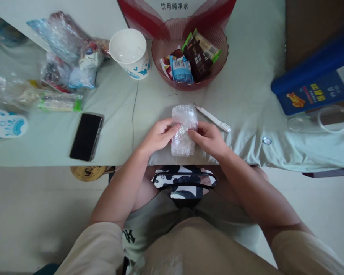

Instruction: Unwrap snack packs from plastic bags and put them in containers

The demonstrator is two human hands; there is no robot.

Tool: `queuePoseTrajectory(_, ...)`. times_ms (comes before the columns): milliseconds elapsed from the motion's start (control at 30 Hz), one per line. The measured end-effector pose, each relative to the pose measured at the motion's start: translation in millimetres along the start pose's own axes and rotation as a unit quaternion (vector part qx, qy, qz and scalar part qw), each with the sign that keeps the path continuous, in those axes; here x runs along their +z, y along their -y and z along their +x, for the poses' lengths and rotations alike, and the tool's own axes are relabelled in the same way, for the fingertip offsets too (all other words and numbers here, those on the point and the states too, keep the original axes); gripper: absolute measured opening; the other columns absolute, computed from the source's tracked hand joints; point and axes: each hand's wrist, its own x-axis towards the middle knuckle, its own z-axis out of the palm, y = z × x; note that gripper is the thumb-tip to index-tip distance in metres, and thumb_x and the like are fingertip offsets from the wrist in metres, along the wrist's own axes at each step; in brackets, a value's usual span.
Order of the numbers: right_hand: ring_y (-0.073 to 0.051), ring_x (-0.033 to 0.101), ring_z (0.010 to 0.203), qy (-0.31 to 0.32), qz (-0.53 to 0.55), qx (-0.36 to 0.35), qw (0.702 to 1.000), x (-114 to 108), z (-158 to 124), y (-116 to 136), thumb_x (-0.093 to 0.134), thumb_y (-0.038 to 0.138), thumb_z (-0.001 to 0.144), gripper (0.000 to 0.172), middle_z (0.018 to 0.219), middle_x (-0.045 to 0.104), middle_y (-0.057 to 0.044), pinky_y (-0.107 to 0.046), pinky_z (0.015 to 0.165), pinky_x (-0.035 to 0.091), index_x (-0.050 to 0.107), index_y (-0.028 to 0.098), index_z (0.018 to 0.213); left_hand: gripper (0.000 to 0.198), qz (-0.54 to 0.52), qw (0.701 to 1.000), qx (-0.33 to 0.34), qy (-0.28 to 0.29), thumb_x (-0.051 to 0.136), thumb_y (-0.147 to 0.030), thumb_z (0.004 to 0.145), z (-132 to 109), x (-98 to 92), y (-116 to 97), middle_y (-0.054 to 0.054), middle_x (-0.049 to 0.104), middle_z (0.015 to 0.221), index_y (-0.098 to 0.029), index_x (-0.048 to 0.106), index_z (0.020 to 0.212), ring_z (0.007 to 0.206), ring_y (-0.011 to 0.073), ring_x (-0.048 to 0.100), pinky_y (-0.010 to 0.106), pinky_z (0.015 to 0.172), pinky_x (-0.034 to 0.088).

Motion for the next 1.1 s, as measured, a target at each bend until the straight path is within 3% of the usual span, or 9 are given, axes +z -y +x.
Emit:
queuePoseTrajectory(200,-0.013,0.046,0.055,-0.032,0.094,-0.032,0.995,4.4,-1.3,1.8,0.070,0.048,0.087,0.025,0.065,0.053,0.004,-0.030,0.053,0.042,0.065,0.027,0.100,0.026,-0.056,0.998,0.020,-0.017,0.083,-0.042,0.078,0.8,-2.2,2.3,-0.001,0.068,0.068,-0.021,0.076,0.091,0.058,0.0126,0.058,0.024,0.055,0.047)
queuePoseTrajectory(333,-0.014,0.047,0.057,-0.043,0.131,-0.042,0.990,3.6,-1.7,4.4,0.065,0.049,0.088,0.023,0.066,0.052,0.001,-0.032,0.055,0.042,0.062,0.026,0.083,0.018,-0.074,0.996,0.020,-0.044,0.078,-0.039,0.080,-2.0,-3.2,-1.2,0.003,0.076,0.085,-0.022,0.080,0.086,0.066,0.0128,0.061,0.024,0.058,0.046)
queuePoseTrajectory(433,-0.015,0.048,0.059,-0.037,0.132,-0.041,0.990,1.5,-1.1,5.3,0.061,0.057,0.088,0.036,0.068,0.053,-0.001,-0.032,0.055,0.040,0.059,0.024,0.073,0.018,-0.094,0.995,-0.007,-0.040,0.074,-0.038,0.081,-4.3,-4.4,-3.0,0.002,0.074,0.078,-0.022,0.082,0.084,0.060,0.0116,0.056,0.024,0.054,0.041)
queuePoseTrajectory(533,-0.015,0.048,0.061,-0.037,0.116,-0.048,0.991,1.3,-0.5,4.2,0.062,0.065,0.089,0.045,0.067,0.050,-0.001,-0.032,0.057,0.041,0.056,0.024,0.072,0.035,-0.119,0.993,-0.008,-0.011,0.071,-0.052,0.086,-4.4,-5.7,-2.0,0.002,0.068,0.066,-0.020,0.083,0.083,0.056,0.0128,0.056,0.026,0.054,0.041)
queuePoseTrajectory(633,-0.013,0.044,0.059,-0.036,0.087,-0.032,0.995,3.6,0.0,2.6,0.069,0.061,0.089,0.039,0.068,0.047,0.002,-0.030,0.055,0.038,0.054,0.025,0.082,0.047,-0.112,0.993,0.031,0.007,0.068,-0.063,0.090,-3.2,-6.4,-0.8,0.004,0.069,0.068,-0.019,0.083,0.084,0.061,0.0133,0.060,0.026,0.059,0.046)
queuePoseTrajectory(700,-0.012,0.045,0.058,-0.036,0.093,-0.016,0.995,5.3,0.7,1.4,0.075,0.054,0.085,0.036,0.076,0.050,0.003,-0.028,0.053,0.037,0.053,0.027,0.094,0.040,-0.087,0.995,0.050,0.005,0.075,-0.059,0.088,-2.8,-6.4,-0.6,0.004,0.073,0.076,-0.020,0.083,0.086,0.066,0.0125,0.061,0.025,0.062,0.047)
queuePoseTrajectory(833,-0.011,0.053,0.065,-0.035,0.127,-0.006,0.991,7.0,3.0,-1.4,0.081,0.039,0.078,0.048,0.087,0.057,0.003,-0.027,0.056,0.043,0.048,0.028,0.112,0.030,-0.067,0.996,0.052,-0.003,0.085,-0.045,0.078,-2.8,-6.1,-0.8,0.005,0.076,0.090,-0.020,0.081,0.095,0.073,0.0127,0.062,0.023,0.064,0.048)
queuePoseTrajectory(967,-0.011,0.051,0.063,-0.062,0.141,-0.021,0.988,7.1,5.1,-2.7,0.079,0.033,0.080,0.048,0.079,0.053,0.006,-0.026,0.056,0.042,0.046,0.028,0.115,0.048,-0.116,0.993,0.006,0.036,0.087,-0.046,0.075,-1.8,-3.9,-0.9,0.006,0.077,0.102,-0.022,0.074,0.115,0.085,0.0161,0.070,0.024,0.072,0.054)
queuePoseTrajectory(1100,-0.012,0.051,0.062,-0.088,0.159,-0.023,0.983,5.5,5.5,0.5,0.080,0.038,0.081,0.050,0.079,0.056,0.005,-0.026,0.056,0.042,0.048,0.028,0.119,0.038,-0.060,0.994,-0.047,0.074,0.084,-0.045,0.078,-0.6,1.6,-2.6,0.007,0.077,0.094,-0.016,0.073,0.101,0.083,0.0175,0.070,0.028,0.075,0.056)
